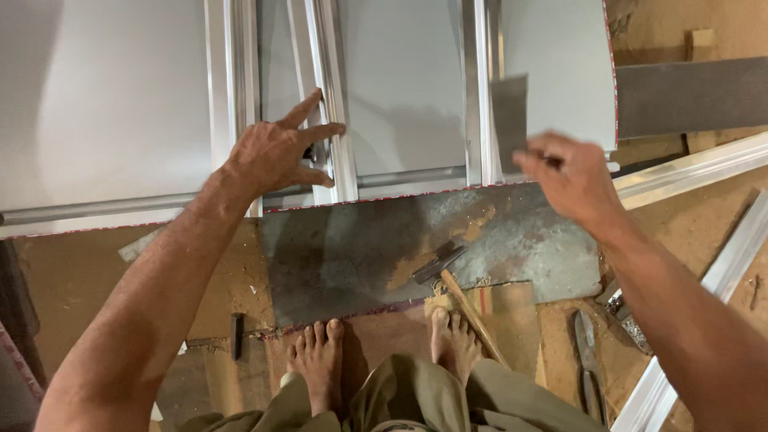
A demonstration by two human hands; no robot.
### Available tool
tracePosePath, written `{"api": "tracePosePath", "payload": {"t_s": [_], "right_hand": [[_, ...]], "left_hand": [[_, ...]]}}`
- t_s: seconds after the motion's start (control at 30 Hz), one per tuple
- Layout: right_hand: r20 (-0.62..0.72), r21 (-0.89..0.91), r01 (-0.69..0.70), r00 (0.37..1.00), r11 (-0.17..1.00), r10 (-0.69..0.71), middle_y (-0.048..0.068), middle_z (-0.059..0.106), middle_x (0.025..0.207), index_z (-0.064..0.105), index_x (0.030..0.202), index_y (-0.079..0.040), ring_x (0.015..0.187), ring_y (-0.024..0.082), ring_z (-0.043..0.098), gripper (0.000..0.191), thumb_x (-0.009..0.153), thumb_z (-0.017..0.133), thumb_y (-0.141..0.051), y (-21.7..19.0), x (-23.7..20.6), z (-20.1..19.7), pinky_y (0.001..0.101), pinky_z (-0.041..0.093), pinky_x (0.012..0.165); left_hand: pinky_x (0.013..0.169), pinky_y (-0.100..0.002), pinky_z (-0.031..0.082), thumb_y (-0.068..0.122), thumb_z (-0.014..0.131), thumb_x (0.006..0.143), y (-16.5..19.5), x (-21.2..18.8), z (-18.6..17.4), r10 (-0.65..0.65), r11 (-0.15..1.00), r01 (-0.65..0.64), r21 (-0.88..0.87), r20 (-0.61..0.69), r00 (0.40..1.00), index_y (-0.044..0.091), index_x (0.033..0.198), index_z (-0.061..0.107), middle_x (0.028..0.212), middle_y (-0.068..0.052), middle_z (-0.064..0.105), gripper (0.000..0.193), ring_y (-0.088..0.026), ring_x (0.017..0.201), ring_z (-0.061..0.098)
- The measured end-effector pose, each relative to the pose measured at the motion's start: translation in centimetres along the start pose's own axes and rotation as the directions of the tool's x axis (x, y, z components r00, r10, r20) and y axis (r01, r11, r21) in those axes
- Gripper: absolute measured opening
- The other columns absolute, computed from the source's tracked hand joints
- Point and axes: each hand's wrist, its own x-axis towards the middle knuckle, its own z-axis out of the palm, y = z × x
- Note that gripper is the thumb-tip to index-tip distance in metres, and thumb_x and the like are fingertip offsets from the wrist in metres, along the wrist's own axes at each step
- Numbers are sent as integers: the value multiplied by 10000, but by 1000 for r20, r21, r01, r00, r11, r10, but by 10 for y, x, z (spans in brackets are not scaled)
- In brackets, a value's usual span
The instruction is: The person assembles a white panel frame by hand, using a hammer and metal strips to secure the joints. They repeatedly position the strips, tap them into place, and adjust the alignment of the frame components on the floor.
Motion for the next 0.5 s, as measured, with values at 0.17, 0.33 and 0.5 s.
{"api": "tracePosePath", "payload": {"t_s": [0.17, 0.33, 0.5], "right_hand": [[-227, 86, 393, 902, 915, -366, 110, 731, 998, 763, 1089, 1, 797, 179, 638, 139, 1021, 737, -117, -44, 64, 27, 328, 523, 661], [-57, -354, 552, 793, 755, -607, 63, 726, 974, 801, 1102, -82, 926, 221, 634, 157, 959, 755, -129, -54, 72, 49, 353, 568, 805], [5, -530, 473, 832, 704, -555, 39, 700, 957, 807, 1120, -144, 937, 218, 612, 181, 979, 699, -108, -64, 70, 66, 339, 588, 822]], "left_hand": [[758, -448, 641, 858, 720, 570, -2, 0, 8, 63, 998, -62, 15, -108, 992, 389, 1537, 425, 1689, -107, 153, 1114, -331, 970, 739], [625, -405, 652, 906, 690, 532, -4, 1, 6, 32, 999, -30, 43, -32, 999, 380, 1542, 391, 1686, -123, 130, 1178, -321, 922, 745], [596, -387, 645, 906, 691, 549, -6, 0, 6, 57, 998, -56, 28, -51, 997, 366, 1543, 406, 1683, -144, 135, 1167, -318, 914, 747]]}}
